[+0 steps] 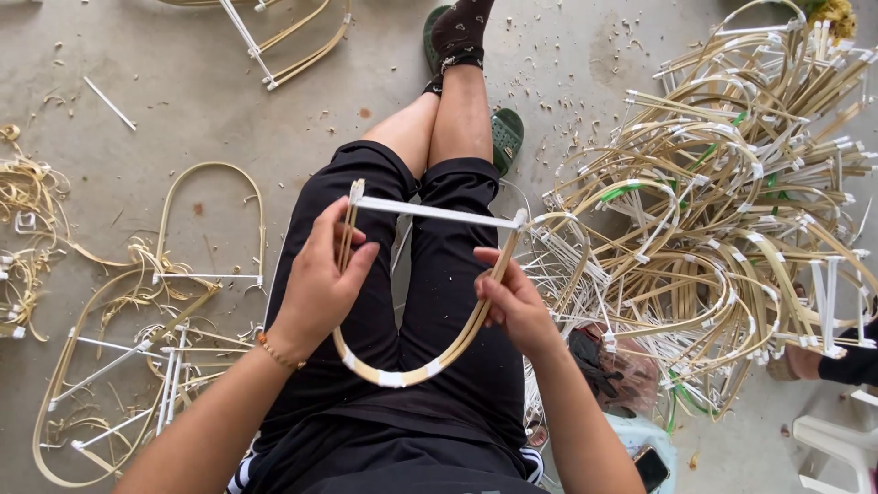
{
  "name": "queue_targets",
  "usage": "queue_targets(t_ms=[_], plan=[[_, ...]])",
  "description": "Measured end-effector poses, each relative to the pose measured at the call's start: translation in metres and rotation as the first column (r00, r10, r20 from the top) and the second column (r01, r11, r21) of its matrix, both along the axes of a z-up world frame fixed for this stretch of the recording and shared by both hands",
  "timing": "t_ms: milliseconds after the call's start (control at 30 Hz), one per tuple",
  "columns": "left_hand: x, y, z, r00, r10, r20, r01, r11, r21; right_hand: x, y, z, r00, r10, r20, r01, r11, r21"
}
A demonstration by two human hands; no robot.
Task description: Assembling and securing curved bamboo strips into frames using plastic ties and a cutter.
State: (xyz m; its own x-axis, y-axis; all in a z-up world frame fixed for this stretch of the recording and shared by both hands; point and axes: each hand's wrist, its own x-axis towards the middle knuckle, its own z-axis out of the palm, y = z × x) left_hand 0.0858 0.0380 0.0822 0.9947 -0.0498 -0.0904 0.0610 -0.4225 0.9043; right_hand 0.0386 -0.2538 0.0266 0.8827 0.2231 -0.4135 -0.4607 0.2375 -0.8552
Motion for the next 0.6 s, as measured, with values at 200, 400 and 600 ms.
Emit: queue_targets(t_ms=[200, 400, 600], plan=[[0.008, 0.001, -0.032, 0.955, -0.015, 0.296, -0.053, 0.974, 0.221, -0.020, 0.009, 0.022, 0.995, 0.047, 0.084, -0.043, 0.998, -0.043], [0.009, 0.001, -0.033, 0.983, 0.039, 0.181, -0.037, 0.999, -0.012, -0.043, 0.023, 0.053, 0.973, 0.104, 0.205, -0.086, 0.992, -0.094], [0.008, 0.002, -0.022, 0.994, 0.087, -0.064, -0.095, 0.984, -0.150, -0.047, 0.024, 0.054, 0.955, 0.136, 0.262, -0.105, 0.986, -0.129]])
